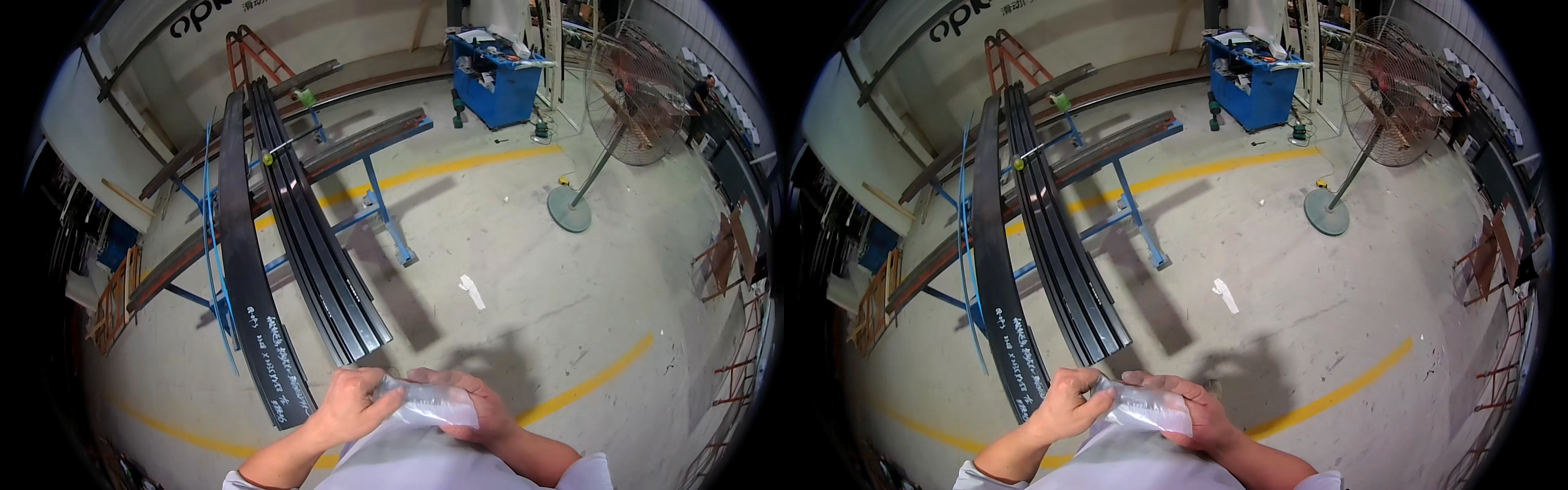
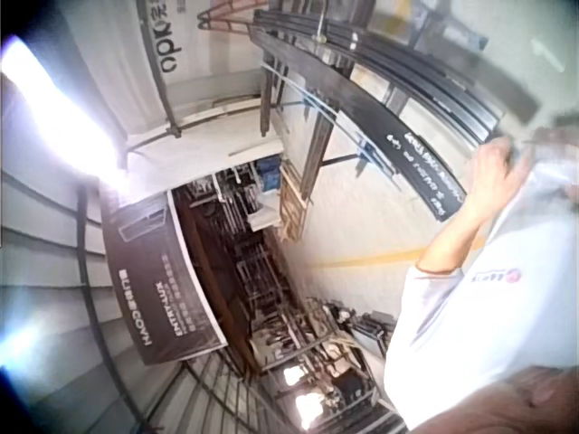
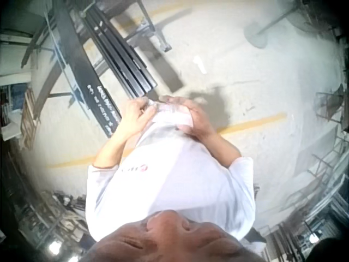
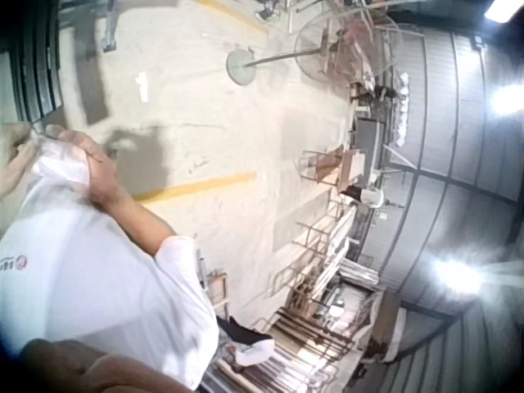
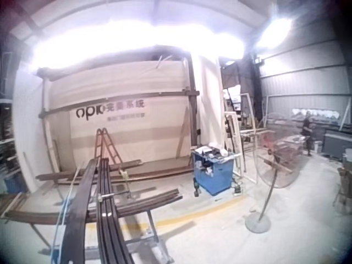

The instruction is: The person taps a small component into the end of a black metal profile using a mallet, then moves to a large glass panel to retrieve a bag of hardware, and finally inserts a metal bracket into the channel of the profile by hand.

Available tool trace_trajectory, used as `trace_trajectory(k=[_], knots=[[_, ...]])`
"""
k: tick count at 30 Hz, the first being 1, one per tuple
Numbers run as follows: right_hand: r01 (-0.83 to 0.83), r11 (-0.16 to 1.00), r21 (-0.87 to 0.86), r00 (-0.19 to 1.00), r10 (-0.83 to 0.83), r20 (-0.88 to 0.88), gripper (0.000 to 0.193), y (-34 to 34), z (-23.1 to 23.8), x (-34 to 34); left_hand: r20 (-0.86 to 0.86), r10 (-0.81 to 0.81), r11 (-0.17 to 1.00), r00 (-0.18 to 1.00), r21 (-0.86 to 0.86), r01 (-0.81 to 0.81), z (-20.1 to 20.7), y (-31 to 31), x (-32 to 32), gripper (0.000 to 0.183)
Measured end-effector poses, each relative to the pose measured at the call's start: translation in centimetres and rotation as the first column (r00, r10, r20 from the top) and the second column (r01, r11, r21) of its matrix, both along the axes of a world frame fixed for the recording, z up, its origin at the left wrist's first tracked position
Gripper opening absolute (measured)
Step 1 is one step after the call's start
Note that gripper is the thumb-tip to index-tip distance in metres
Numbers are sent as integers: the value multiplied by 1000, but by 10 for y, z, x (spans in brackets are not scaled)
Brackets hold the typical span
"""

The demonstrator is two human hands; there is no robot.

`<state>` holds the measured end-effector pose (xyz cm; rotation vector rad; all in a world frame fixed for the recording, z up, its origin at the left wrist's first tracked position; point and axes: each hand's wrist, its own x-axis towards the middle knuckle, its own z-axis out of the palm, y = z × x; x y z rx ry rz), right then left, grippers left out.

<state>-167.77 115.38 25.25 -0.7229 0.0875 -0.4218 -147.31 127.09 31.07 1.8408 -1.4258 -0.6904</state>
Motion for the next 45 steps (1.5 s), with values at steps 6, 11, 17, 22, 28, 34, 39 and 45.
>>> trace_trajectory(k=[6,11,17,22,28,34,39,45], knots=[[-96,955,282,995,101,-4,54,-4,-19,0,-55,-68,993,996,-103,62,35,-13,-6,39],[-201,854,479,980,172,104,50,6,-44,7,199,-204,947,959,-207,244,36,-19,2,38],[-248,771,586,966,151,209,53,3,-39,7,-13,-235,947,972,-230,226,48,-30,-9,45],[-239,804,544,962,121,244,56,-1,-35,4,-183,-105,990,978,-114,84,38,-30,-6,45],[-88,916,391,994,55,95,60,-7,-27,-14,-204,-38,993,978,-119,14,32,-52,-14,47],[-54,997,-54,997,51,-55,48,-6,-42,-7,-168,-180,983,969,-54,173,55,-44,-25,34],[180,867,-465,958,-262,-118,32,-5,-40,-21,-500,175,984,848,99,-145,26,-52,-25,31],[52,987,-151,996,-62,-57,32,-7,-29,-18,-623,272,962,734,182,-202,-3,-62,-10,22]])
